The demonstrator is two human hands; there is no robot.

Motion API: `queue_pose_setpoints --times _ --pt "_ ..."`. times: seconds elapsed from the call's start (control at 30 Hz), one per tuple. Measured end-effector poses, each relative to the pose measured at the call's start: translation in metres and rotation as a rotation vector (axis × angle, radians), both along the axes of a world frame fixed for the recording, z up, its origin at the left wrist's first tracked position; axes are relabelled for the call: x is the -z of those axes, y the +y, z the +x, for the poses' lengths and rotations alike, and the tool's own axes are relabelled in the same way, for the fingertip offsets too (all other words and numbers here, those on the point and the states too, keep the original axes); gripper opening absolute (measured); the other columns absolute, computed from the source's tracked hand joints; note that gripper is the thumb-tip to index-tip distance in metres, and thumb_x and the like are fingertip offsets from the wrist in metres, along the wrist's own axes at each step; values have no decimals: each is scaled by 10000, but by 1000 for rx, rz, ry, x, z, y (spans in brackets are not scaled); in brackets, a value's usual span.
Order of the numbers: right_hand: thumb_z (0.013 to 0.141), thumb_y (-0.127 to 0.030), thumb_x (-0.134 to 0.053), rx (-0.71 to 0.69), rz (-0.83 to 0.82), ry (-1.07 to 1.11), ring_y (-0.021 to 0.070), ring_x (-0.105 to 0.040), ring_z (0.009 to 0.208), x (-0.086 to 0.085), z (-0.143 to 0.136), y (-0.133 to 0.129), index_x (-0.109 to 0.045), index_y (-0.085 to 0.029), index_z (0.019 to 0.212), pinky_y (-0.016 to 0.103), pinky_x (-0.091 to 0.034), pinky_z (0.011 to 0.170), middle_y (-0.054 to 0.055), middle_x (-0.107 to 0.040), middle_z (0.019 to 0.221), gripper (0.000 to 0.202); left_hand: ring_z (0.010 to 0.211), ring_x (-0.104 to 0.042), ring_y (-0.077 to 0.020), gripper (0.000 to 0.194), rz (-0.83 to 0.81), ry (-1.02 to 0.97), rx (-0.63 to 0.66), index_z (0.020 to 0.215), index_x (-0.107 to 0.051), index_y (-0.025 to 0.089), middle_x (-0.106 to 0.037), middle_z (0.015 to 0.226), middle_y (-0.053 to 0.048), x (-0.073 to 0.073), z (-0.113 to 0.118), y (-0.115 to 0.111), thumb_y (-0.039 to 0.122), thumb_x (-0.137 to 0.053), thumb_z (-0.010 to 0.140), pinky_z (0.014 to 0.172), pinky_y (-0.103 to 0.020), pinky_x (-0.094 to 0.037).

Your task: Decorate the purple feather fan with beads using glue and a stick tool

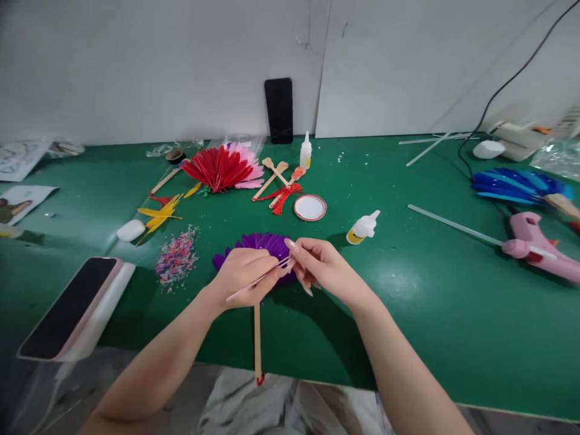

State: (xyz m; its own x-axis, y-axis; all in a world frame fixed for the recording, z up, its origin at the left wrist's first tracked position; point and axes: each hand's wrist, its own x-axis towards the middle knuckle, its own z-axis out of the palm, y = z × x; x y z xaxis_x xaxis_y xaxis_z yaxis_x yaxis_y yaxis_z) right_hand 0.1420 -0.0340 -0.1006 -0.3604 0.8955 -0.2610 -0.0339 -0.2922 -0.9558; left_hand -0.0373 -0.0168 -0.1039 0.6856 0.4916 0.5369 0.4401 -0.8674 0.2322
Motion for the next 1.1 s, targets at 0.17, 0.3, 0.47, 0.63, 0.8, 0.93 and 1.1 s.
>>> queue_pose_setpoints --times 0.17,0.3,0.47,0.63,0.8,0.93,1.1 --pt "814 -486 -558 -34 5 -10 52 -485 377 0 3 1 -514 -162 692 153 -306 339 -31 -553 523 349 484 -455 -95 279 -4 -6 -4 648 -541 150 -508 538 3 0 0 0 206 -390 876 463 -230 -321" --pt "787 -463 -602 -61 -45 -14 54 -501 384 1 6 2 -529 -156 687 151 -324 346 -16 -592 541 331 480 -435 -89 285 -72 -8 19 611 -528 144 -491 532 9 1 0 0 204 -418 867 469 -234 -305" --pt "779 -445 -616 -3 -49 21 47 -484 368 3 8 6 -523 -157 657 153 -291 342 -24 -580 509 326 531 -468 -73 249 -425 -128 8 687 -580 147 -527 562 20 0 -1 1 290 -489 869 516 -191 -341" --pt "793 -423 -612 51 -10 40 39 -477 378 6 8 6 -512 -158 645 158 -280 350 -34 -564 531 319 542 -498 -69 182 -630 -275 -20 811 -630 159 -608 661 7 -2 -2 2 336 -587 807 516 -172 -369" --pt "802 -422 -602 33 -1 28 46 -490 393 8 9 7 -514 -158 664 158 -286 358 -26 -578 532 311 629 -545 -99 172 -529 -196 43 851 -640 160 -642 730 -25 1 -4 6 305 -547 838 594 -201 -392" --pt "805 -440 -591 -9 -32 -14 49 -502 388 8 11 8 -520 -155 676 158 -286 355 -19 -595 536 321 644 -547 -108 200 -507 -142 62 824 -635 158 -639 714 -27 3 -4 7 296 -497 867 603 -211 -392" --pt "797 -452 -597 -31 -42 -15 46 -506 388 5 12 7 -512 -154 659 155 -282 349 -14 -608 553 339 645 -541 -104 207 -475 -117 90 803 -624 149 -633 712 -28 1 -5 8 276 -478 876 613 -210 -396"
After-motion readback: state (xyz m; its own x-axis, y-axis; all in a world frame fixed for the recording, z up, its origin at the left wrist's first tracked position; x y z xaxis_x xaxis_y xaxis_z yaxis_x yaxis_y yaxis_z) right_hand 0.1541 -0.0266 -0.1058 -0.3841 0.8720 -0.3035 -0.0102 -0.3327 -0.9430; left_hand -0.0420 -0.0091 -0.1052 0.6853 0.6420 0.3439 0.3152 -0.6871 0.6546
